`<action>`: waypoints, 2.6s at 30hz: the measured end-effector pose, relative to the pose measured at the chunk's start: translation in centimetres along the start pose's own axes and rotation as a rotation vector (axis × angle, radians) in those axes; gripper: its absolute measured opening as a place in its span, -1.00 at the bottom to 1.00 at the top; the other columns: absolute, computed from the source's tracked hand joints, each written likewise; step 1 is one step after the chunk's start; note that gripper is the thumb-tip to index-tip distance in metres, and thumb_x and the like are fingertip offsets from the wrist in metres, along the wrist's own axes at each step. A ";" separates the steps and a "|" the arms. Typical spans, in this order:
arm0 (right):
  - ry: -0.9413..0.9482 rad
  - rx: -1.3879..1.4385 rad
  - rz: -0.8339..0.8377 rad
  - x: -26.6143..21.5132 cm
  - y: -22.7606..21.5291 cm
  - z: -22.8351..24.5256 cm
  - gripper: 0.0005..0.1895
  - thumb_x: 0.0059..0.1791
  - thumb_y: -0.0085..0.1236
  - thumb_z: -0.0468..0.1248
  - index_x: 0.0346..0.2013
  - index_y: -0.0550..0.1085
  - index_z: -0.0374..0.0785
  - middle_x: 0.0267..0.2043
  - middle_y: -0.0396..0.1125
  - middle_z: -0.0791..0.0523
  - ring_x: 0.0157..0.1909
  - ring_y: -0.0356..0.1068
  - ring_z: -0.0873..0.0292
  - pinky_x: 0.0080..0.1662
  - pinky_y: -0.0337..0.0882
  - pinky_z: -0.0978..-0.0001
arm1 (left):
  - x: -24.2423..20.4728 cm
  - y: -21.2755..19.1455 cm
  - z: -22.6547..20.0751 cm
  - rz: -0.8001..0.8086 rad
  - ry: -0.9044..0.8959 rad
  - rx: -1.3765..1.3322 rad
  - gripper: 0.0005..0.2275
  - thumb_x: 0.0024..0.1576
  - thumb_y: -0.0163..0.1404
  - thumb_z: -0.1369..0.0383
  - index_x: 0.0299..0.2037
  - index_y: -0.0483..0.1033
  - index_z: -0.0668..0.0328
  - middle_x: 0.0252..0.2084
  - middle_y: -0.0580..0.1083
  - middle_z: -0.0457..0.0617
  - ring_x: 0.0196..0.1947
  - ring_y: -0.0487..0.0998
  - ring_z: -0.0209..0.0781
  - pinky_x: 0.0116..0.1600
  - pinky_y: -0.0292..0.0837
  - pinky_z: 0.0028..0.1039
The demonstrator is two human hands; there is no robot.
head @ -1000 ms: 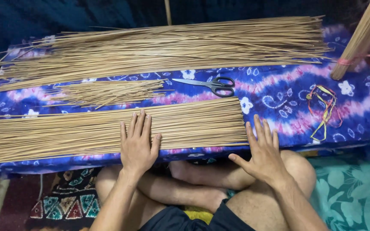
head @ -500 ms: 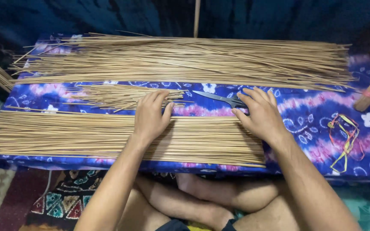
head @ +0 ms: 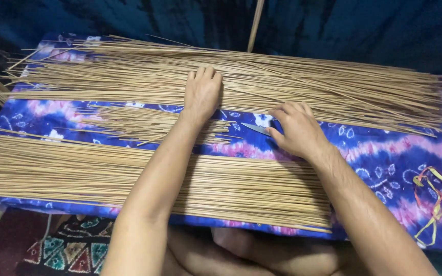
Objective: Trimming thin wooden sticks to a uniform length using scissors
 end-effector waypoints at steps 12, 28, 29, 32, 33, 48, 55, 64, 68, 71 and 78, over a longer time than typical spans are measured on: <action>-0.005 0.003 -0.003 -1.8 -0.9 -0.7 -0.50 -0.03 0.20 -0.02 0.18 0.50 -0.10 0.18 0.36 0.02 0.38 0.23 -0.09 0.36 0.10 -0.25 | 1.4 -1.1 -1.5 -0.067 0.225 0.100 -0.96 0.10 0.02 0.39 -0.38 0.51 0.06 -0.32 0.38 -0.05 -0.18 0.38 -0.08 -0.11 0.19 -0.29; -0.161 -0.007 -0.313 -6.4 -3.9 6.0 -0.55 0.10 -0.09 -0.11 0.29 0.29 -0.11 -0.03 0.35 0.09 0.10 0.42 -0.04 0.20 0.25 -0.14 | -5.1 -17.6 -11.4 -0.063 0.254 -0.193 -0.94 0.14 0.02 0.46 -0.24 0.45 0.06 -0.36 0.37 -0.15 -0.26 0.47 -0.16 -0.10 0.32 -0.35; -0.158 0.016 -0.244 -6.8 -3.5 5.8 -0.68 0.09 -0.11 -0.12 0.11 0.36 -0.10 -0.14 0.39 0.09 0.01 0.46 -0.05 0.10 0.32 -0.10 | -6.3 -17.4 -10.8 -0.006 0.200 -0.254 -0.94 0.16 -0.01 0.47 -0.25 0.44 0.03 -0.37 0.35 -0.16 -0.30 0.46 -0.15 -0.17 0.31 -0.35; -0.167 -0.005 -0.174 -8.9 -4.6 6.0 -0.80 0.09 -0.12 -0.12 -0.14 0.43 -0.08 -0.31 0.39 0.09 -0.13 0.49 -0.03 -0.08 0.40 0.00 | -9.4 -18.0 -8.7 0.061 0.143 -0.310 -0.91 0.17 -0.03 0.50 -0.26 0.43 0.01 -0.40 0.32 -0.15 -0.36 0.48 -0.10 -0.27 0.35 -0.34; -0.174 -0.045 -0.166 -9.7 -5.1 6.2 -0.82 0.09 -0.12 -0.11 -0.21 0.42 -0.06 -0.36 0.36 0.11 -0.18 0.49 -0.01 -0.16 0.41 0.08 | -10.4 -18.3 -8.0 0.079 0.140 -0.310 -0.90 0.15 -0.01 0.52 -0.26 0.43 0.02 -0.42 0.32 -0.13 -0.37 0.51 -0.06 -0.30 0.39 -0.32; -0.174 -0.107 -0.370 -14.9 -6.7 9.1 -0.88 0.05 -0.06 -0.14 -0.31 0.39 -0.05 -0.42 0.30 0.16 -0.28 0.46 0.06 -0.24 0.40 0.21 | -11.7 -23.3 -12.5 0.076 0.130 -0.353 -0.87 0.14 -0.03 0.51 -0.22 0.51 0.00 -0.34 0.42 -0.16 -0.34 0.57 -0.11 -0.31 0.43 -0.37; -0.161 0.035 -0.292 -16.6 -7.8 10.6 -0.84 0.11 -0.11 -0.13 -0.24 0.42 -0.05 -0.41 0.31 0.19 -0.25 0.48 0.06 -0.24 0.44 0.22 | -11.8 -22.5 -16.1 0.030 0.166 -0.384 -0.86 0.16 -0.06 0.50 -0.26 0.48 -0.05 -0.33 0.42 -0.20 -0.32 0.56 -0.18 -0.27 0.42 -0.43; 0.068 -0.001 -0.183 -21.0 -7.4 -1.0 -0.82 0.09 -0.01 -0.16 -0.10 0.53 -0.05 -0.33 0.46 0.09 -0.13 0.53 -0.03 -0.08 0.45 0.07 | -13.9 -22.9 -6.6 0.046 0.119 -0.322 -0.81 0.15 0.02 0.57 -0.20 0.55 -0.04 -0.32 0.44 -0.19 -0.24 0.59 -0.14 -0.21 0.41 -0.42; 0.115 -0.039 -0.213 -21.5 -7.5 -1.7 -0.81 0.11 0.01 -0.14 -0.08 0.55 -0.04 -0.33 0.46 0.11 -0.13 0.53 0.00 -0.09 0.46 0.11 | -13.2 -23.4 -6.7 0.034 0.098 -0.332 -0.90 0.23 0.03 0.49 -0.19 0.53 -0.01 -0.33 0.44 -0.14 -0.26 0.57 -0.08 -0.21 0.40 -0.37; 0.086 -0.013 -0.230 -20.6 -6.4 0.3 -0.81 0.10 0.01 -0.13 -0.10 0.55 -0.01 -0.35 0.44 0.14 -0.17 0.53 0.03 -0.12 0.47 0.14 | -12.2 -22.8 -10.4 0.030 0.137 -0.351 -0.94 0.22 0.04 0.45 -0.23 0.51 0.00 -0.36 0.42 -0.15 -0.31 0.56 -0.09 -0.25 0.40 -0.35; 0.022 0.146 -0.239 -18.8 -5.8 6.3 -0.81 0.10 -0.01 -0.11 -0.11 0.53 0.00 -0.35 0.42 0.14 -0.19 0.51 0.01 -0.14 0.47 0.13 | -10.3 -20.8 -19.4 0.005 0.202 -0.442 -0.93 0.17 0.04 0.42 -0.35 0.47 -0.02 -0.41 0.39 -0.17 -0.38 0.55 -0.15 -0.31 0.41 -0.39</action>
Point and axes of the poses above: each hand's wrist, its own x-axis towards the middle knuckle, its own y-axis out of the palm, z = x × y, the point moved 9 cm from there along x, towards the middle knuckle
